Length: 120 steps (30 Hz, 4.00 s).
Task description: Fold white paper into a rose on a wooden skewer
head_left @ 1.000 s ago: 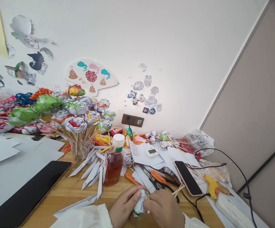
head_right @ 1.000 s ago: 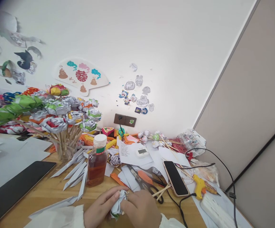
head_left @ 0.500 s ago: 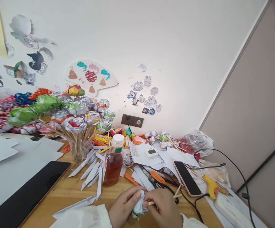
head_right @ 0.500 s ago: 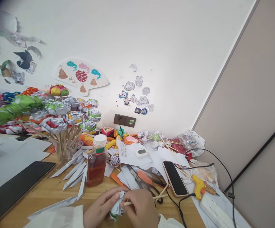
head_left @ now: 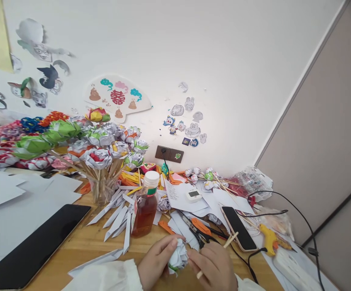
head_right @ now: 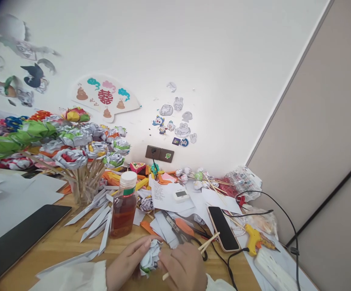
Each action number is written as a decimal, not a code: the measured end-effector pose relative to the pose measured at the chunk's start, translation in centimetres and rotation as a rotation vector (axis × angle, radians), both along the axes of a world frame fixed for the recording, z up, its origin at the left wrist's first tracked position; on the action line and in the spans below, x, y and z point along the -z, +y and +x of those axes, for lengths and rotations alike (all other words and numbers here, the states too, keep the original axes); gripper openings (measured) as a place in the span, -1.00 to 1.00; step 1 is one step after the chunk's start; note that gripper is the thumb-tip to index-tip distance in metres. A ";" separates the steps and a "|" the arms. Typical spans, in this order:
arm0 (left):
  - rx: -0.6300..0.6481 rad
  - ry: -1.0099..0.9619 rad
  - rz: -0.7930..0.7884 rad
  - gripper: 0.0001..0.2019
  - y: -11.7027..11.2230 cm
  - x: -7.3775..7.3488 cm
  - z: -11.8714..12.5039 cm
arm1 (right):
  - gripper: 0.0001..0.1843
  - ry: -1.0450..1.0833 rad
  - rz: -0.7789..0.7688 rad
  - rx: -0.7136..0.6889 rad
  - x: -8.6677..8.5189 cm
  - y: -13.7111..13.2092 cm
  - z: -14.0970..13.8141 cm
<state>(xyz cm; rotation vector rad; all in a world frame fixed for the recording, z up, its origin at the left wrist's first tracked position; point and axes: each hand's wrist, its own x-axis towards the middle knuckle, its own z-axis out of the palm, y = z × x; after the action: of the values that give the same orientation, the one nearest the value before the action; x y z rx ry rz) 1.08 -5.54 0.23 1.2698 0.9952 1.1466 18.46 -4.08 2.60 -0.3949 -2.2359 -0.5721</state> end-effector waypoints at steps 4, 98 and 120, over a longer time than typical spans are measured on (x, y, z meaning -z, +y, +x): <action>-0.024 -0.021 -0.016 -0.56 0.0 0.1 0.0 | -0.82 -0.078 0.027 -0.014 0.4 0.2 0.2; 0.010 -0.224 -0.096 -0.69 -0.3 -0.1 0.4 | -0.80 0.034 -0.026 0.062 0.5 -0.3 -1.0; -0.034 -0.088 -0.109 -0.70 -0.7 -1.3 0.7 | -0.71 0.127 -0.316 0.077 0.5 -0.8 -1.4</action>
<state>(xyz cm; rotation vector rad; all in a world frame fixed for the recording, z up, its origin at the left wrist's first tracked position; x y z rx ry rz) 1.75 -6.25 1.54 1.1105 1.0029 1.1486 17.03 -4.85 2.08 -0.6608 -2.1967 -0.2230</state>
